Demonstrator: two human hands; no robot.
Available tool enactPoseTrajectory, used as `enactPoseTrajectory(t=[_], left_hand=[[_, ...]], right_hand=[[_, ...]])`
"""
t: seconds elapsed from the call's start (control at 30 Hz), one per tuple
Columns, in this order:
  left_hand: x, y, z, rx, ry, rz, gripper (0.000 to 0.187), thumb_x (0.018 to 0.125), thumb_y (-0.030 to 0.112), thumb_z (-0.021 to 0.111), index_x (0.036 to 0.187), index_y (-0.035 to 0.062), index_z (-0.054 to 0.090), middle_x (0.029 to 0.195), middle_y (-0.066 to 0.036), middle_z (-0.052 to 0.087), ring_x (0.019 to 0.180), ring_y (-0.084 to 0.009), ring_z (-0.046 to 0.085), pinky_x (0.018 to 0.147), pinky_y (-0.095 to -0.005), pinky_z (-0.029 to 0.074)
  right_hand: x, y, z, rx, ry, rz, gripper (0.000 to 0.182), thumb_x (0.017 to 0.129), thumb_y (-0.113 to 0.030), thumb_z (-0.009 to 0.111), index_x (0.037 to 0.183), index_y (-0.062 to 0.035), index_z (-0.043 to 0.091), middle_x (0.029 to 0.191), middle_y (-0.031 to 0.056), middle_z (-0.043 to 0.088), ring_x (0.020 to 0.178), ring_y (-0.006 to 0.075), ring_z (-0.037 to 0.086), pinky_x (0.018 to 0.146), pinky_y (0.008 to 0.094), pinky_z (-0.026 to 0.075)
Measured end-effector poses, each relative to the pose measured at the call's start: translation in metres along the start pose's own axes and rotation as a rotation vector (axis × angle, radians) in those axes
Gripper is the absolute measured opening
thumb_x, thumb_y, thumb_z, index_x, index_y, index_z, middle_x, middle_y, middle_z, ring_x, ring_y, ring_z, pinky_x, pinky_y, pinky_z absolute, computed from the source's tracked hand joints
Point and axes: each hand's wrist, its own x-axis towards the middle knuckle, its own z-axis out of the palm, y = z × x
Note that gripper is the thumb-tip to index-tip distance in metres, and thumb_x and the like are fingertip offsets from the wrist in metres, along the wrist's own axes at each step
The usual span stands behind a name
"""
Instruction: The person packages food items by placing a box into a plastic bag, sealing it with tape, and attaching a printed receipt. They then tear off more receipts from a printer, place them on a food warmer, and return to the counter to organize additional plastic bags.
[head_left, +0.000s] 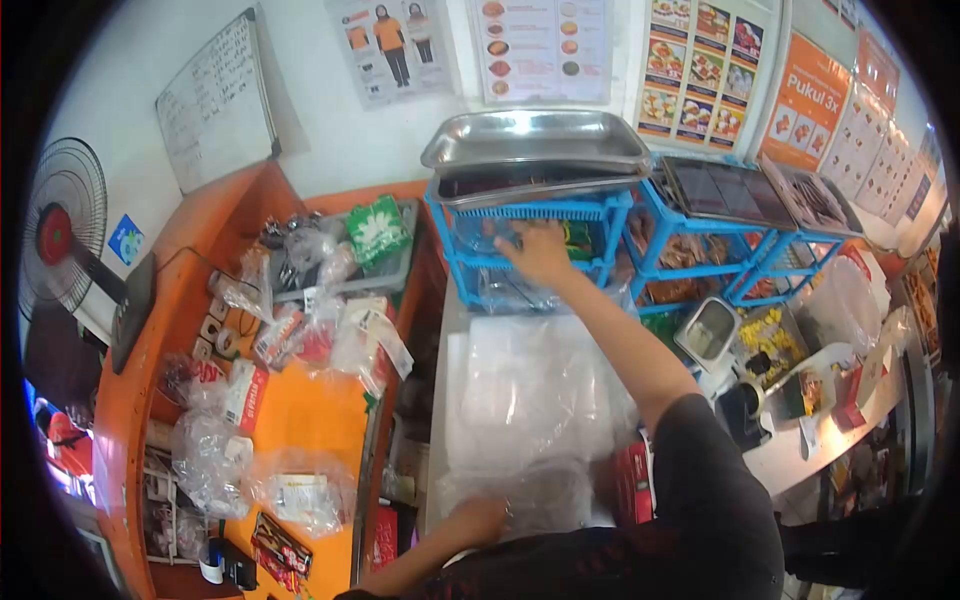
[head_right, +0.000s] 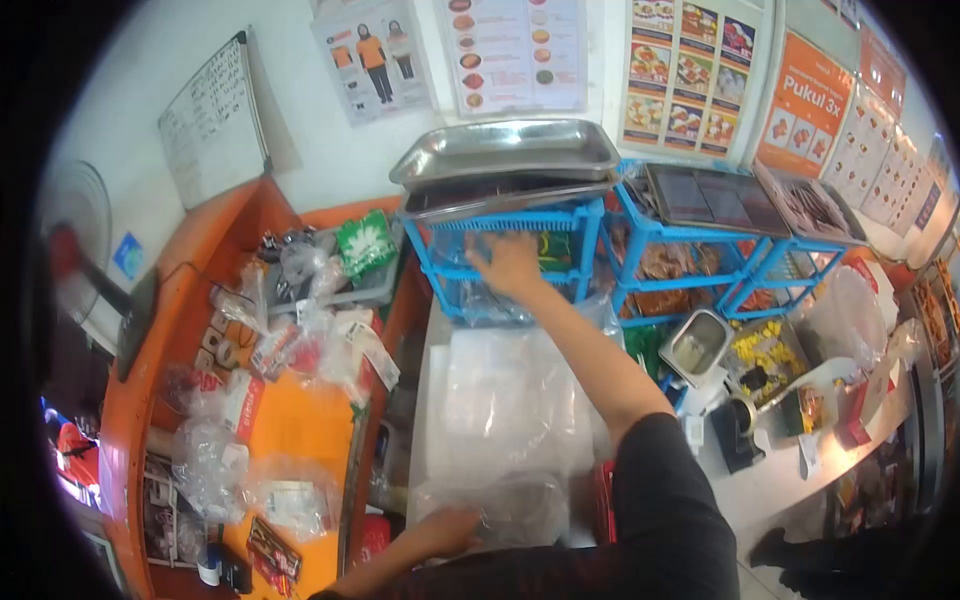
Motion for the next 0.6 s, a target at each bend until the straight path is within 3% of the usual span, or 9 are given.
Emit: enactPoseTrajectory(t=[0.13,0.2,0.23,0.27,0.33,0.4,0.47,0.57,0.6], left_hand=[[-0.025,0.017,-0.075,-0.403,-0.075,0.218,0.052,0.081,0.026,0.057,0.121,-0.0027,0.041,0.122,-0.021,0.047,0.110,-0.0324,0.047,0.093,-0.0364,0.037],[-0.028,0.010,-0.103,-0.564,0.189,0.512,0.046,0.085,0.023,0.053,0.125,0.0033,0.042,0.121,-0.018,0.049,0.112,-0.0279,0.047,0.094,-0.0348,0.036],[-0.025,0.002,-0.112,-0.828,0.323,0.503,0.048,0.086,0.025,0.051,0.128,0.0052,0.038,0.123,-0.017,0.046,0.113,-0.0275,0.046,0.094,-0.0363,0.036],[-0.016,-0.008,-0.125,-1.084,0.466,0.493,0.051,0.087,0.027,0.050,0.131,0.0071,0.034,0.126,-0.016,0.044,0.114,-0.0270,0.044,0.094,-0.0378,0.036],[0.017,-0.026,-0.148,-1.480,0.854,0.342,0.058,0.088,0.031,0.049,0.133,0.0056,0.023,0.128,-0.014,0.039,0.113,-0.0292,0.044,0.092,-0.0424,0.037],[0.044,-0.040,-0.163,-1.832,0.875,0.407,0.061,0.088,0.035,0.048,0.131,0.0041,0.017,0.128,-0.013,0.035,0.108,-0.0299,0.045,0.087,-0.0436,0.039],[0.068,-0.040,-0.184,-2.084,0.717,0.403,0.048,0.089,0.031,0.048,0.123,0.0015,0.033,0.118,-0.011,0.045,0.101,-0.0245,0.049,0.084,-0.0405,0.041],[0.116,-0.060,-0.196,-1.961,0.949,0.448,0.037,0.087,0.024,0.049,0.115,0.0001,0.045,0.107,-0.009,0.053,0.095,-0.0205,0.052,0.082,-0.0372,0.042],[0.114,-0.060,-0.198,-1.973,0.955,0.444,0.037,0.087,0.024,0.049,0.115,0.0001,0.045,0.107,-0.009,0.053,0.095,-0.0205,0.052,0.082,-0.0372,0.042]], right_hand=[[0.059,0.048,0.026,0.049,-0.084,0.084,0.052,0.081,-0.044,0.046,0.117,-0.0066,0.049,0.130,0.0218,0.036,0.120,0.0368,0.034,0.098,0.0447,0.027],[0.063,0.064,0.053,0.073,-0.082,0.114,0.056,0.082,-0.047,0.043,0.121,-0.0078,0.046,0.132,0.0223,0.033,0.122,0.0375,0.032,0.100,0.0448,0.025],[0.058,0.066,0.063,0.083,-0.093,0.133,0.057,0.083,-0.048,0.042,0.123,-0.0084,0.045,0.134,0.0226,0.031,0.123,0.0379,0.030,0.101,0.0448,0.024],[0.043,0.031,0.021,0.068,-0.360,0.209,0.063,0.082,-0.047,0.043,0.127,-0.0028,0.038,0.134,0.0255,0.027,0.125,0.0391,0.025,0.102,0.0477,0.020],[-0.002,-0.003,0.012,0.032,-0.358,0.109,0.069,0.082,-0.045,0.046,0.127,0.0058,0.033,0.134,0.0276,0.026,0.128,0.0388,0.020,0.103,0.0495,0.016],[-0.061,-0.030,0.006,0.048,-0.321,-0.197,0.063,0.081,-0.040,0.049,0.121,0.0076,0.038,0.134,0.0279,0.024,0.129,0.0375,0.017,0.102,0.0508,0.016],[-0.100,-0.054,-0.019,0.168,-0.523,-0.282,0.067,0.081,-0.036,0.053,0.124,0.0107,0.032,0.134,0.0280,0.023,0.130,0.0385,0.015,0.103,0.0503,0.015],[-0.123,-0.059,-0.042,0.105,-0.733,-0.483,0.060,0.080,-0.033,0.056,0.120,0.0077,0.041,0.135,0.0267,0.023,0.130,0.0379,0.014,0.103,0.0500,0.014],[-0.123,-0.058,-0.051,0.204,-0.702,-0.549,0.039,0.077,-0.023,0.061,0.106,0.0013,0.054,0.132,0.0233,0.030,0.127,0.0367,0.024,0.100,0.0477,0.023]])
